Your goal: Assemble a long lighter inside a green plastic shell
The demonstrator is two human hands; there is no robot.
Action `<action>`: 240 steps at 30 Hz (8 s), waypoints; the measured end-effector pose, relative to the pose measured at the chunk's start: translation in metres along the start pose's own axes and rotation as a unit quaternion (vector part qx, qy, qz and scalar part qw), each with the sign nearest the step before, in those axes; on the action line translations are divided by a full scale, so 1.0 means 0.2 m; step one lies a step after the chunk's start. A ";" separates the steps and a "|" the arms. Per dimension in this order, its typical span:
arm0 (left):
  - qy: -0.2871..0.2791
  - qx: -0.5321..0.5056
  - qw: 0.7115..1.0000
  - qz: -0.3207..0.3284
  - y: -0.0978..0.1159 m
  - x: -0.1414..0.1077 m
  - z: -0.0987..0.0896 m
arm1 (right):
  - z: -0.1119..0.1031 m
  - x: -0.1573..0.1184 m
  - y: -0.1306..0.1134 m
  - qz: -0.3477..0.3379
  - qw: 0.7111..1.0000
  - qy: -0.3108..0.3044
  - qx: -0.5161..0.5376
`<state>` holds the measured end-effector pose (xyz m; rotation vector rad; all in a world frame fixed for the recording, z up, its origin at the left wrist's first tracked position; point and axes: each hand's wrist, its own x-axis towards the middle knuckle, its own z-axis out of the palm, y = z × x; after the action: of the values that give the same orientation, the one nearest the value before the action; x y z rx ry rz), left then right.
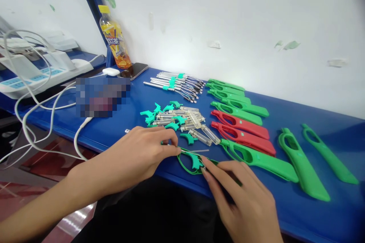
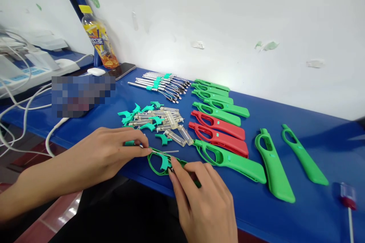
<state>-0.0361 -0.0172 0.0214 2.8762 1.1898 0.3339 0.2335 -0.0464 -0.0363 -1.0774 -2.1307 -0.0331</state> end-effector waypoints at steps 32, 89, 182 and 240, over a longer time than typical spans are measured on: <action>-0.050 0.020 0.998 -0.018 0.05 0.02 0.04 | -0.01 0.00 0.00 0.002 1.000 -0.012 0.009; 0.039 -0.021 0.997 -0.058 -0.06 0.03 -0.06 | -0.08 0.17 -0.03 -0.009 0.998 0.057 -0.029; 0.194 -0.308 0.929 -0.068 -0.01 0.07 -0.10 | -0.10 0.54 0.00 -0.105 0.982 -0.155 0.009; 0.181 -0.186 0.966 0.009 0.12 0.22 0.20 | -0.30 0.39 0.17 0.113 0.956 -0.268 0.033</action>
<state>0.0181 -0.0004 -0.0082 2.5630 1.0016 1.0014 0.2639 0.0091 0.0452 -1.4008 -2.4348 0.4865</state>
